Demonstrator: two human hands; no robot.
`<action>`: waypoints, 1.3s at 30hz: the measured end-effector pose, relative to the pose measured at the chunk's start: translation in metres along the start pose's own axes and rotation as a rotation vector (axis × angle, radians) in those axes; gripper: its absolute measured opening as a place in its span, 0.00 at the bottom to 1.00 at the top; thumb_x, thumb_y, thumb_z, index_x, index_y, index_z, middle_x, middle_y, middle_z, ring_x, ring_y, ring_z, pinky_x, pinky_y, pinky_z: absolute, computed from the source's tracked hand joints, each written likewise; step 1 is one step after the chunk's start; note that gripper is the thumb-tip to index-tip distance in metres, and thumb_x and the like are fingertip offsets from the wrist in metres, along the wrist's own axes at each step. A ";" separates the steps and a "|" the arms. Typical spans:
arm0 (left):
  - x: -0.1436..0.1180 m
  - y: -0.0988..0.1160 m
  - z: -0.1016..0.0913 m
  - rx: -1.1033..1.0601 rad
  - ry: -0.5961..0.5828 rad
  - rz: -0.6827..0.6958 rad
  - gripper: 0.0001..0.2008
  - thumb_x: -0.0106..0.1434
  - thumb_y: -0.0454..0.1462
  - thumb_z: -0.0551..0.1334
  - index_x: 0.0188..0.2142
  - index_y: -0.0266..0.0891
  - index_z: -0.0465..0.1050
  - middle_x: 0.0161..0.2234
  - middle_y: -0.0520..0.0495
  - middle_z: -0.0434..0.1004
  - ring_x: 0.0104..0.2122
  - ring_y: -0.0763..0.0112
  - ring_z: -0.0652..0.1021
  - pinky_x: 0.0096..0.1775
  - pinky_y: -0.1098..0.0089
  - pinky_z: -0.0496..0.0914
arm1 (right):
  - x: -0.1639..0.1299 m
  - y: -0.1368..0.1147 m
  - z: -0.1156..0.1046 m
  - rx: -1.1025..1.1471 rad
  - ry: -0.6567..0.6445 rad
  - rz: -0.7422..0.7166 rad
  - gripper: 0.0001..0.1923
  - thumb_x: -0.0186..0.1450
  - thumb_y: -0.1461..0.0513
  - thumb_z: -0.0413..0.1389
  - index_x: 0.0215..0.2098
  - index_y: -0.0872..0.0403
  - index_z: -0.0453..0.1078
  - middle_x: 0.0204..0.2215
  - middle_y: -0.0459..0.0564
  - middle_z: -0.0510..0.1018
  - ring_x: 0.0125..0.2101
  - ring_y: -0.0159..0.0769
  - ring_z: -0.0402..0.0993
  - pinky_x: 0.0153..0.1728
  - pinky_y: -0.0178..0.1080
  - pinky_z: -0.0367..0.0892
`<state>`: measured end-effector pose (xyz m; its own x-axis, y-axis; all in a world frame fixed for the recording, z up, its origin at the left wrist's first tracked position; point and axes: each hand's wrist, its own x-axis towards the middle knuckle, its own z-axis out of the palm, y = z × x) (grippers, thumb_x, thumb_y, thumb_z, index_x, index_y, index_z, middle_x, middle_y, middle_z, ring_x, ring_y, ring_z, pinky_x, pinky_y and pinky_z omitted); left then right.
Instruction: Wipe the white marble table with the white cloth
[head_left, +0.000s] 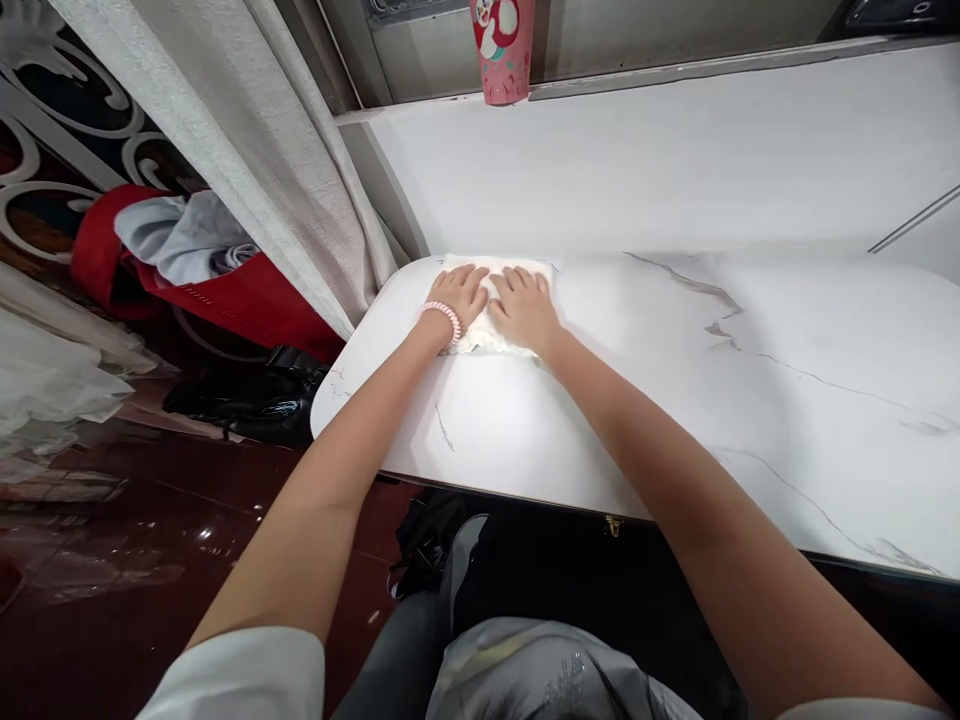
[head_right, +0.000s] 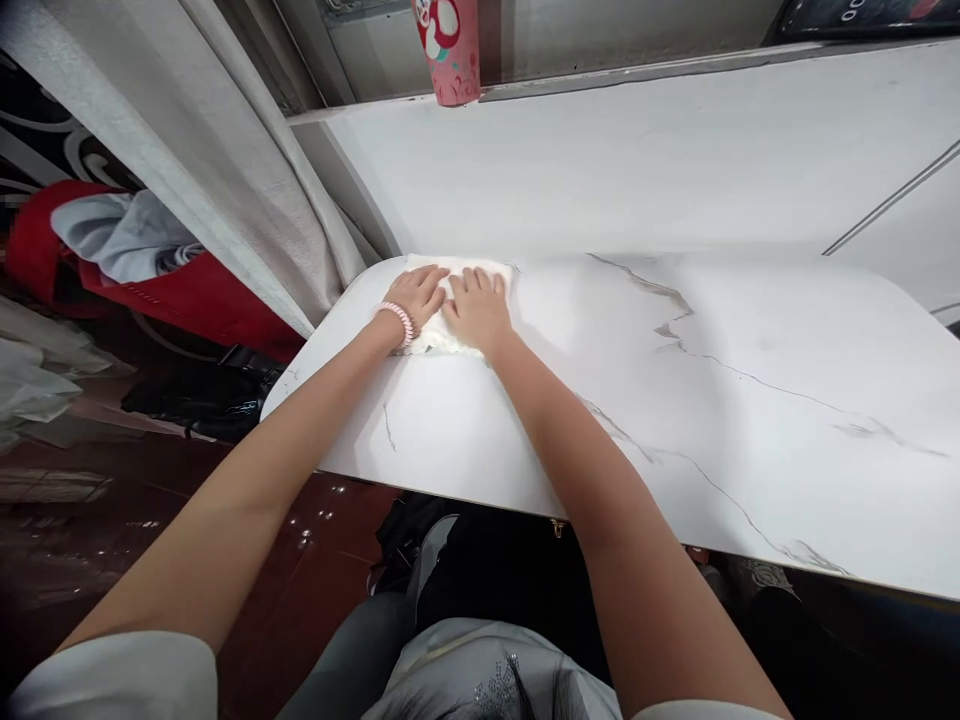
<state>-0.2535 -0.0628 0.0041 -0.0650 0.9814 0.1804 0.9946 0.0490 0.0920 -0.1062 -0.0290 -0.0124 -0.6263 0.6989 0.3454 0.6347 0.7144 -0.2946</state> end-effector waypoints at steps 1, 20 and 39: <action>0.005 0.009 0.002 -0.006 -0.004 0.012 0.25 0.70 0.39 0.44 0.64 0.37 0.59 0.65 0.40 0.60 0.65 0.59 0.61 0.65 0.53 0.50 | -0.002 0.008 -0.002 -0.006 0.006 0.023 0.26 0.70 0.62 0.42 0.64 0.61 0.59 0.65 0.62 0.60 0.65 0.51 0.52 0.64 0.58 0.42; -0.161 0.142 -0.011 -0.086 -0.083 0.100 0.34 0.69 0.47 0.44 0.69 0.33 0.47 0.68 0.33 0.51 0.68 0.42 0.50 0.64 0.36 0.43 | -0.193 0.014 -0.093 -0.120 -0.158 -0.221 0.29 0.72 0.56 0.38 0.68 0.59 0.55 0.68 0.58 0.56 0.68 0.47 0.46 0.67 0.56 0.43; -0.037 0.229 0.017 -0.224 -0.149 0.357 0.31 0.68 0.43 0.47 0.66 0.29 0.54 0.69 0.31 0.48 0.68 0.50 0.51 0.65 0.39 0.41 | -0.184 0.135 -0.127 -0.176 -0.148 0.084 0.31 0.73 0.50 0.34 0.71 0.50 0.48 0.70 0.54 0.51 0.70 0.46 0.39 0.66 0.58 0.45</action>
<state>-0.0219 -0.0842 0.0018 0.3076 0.9465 0.0981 0.9094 -0.3227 0.2625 0.1522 -0.0654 -0.0021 -0.6194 0.7622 0.1882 0.7482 0.6457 -0.1528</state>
